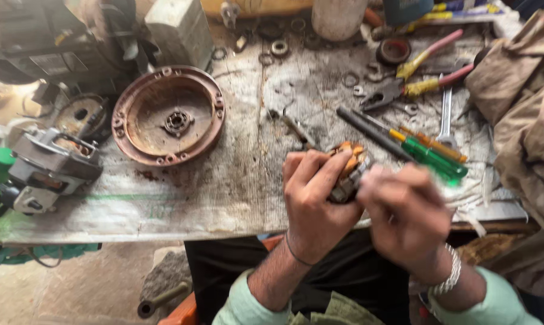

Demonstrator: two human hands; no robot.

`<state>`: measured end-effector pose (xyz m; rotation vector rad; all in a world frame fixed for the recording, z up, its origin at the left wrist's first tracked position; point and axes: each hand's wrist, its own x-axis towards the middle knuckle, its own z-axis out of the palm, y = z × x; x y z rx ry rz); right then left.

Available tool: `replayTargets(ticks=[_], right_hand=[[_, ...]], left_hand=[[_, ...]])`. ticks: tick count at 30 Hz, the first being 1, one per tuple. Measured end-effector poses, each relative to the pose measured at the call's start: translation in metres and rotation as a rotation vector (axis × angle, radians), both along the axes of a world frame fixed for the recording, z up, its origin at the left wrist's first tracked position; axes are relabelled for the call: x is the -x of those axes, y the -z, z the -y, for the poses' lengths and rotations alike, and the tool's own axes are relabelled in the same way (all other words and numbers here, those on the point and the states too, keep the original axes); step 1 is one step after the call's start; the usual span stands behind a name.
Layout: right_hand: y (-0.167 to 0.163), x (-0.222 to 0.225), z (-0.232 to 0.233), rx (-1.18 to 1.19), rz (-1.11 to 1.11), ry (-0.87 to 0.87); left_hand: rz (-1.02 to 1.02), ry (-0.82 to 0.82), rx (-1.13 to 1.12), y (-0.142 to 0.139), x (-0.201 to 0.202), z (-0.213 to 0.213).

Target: The person holds a motor armature and uses a small metal tool to scrape and clean the copper windings and commutator segments. The person repeatedly rotates the armature to access different areas while scraping away residue.

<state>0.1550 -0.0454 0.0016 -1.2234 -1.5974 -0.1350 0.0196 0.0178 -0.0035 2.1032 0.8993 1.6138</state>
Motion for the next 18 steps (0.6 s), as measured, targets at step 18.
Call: replayTargets(ticks=[18], right_hand=[[-0.007, 0.000, 0.000, -0.020, 0.042, 0.017]], left_hand=[[-0.031, -0.005, -0.005, 0.001, 0.001, 0.003]])
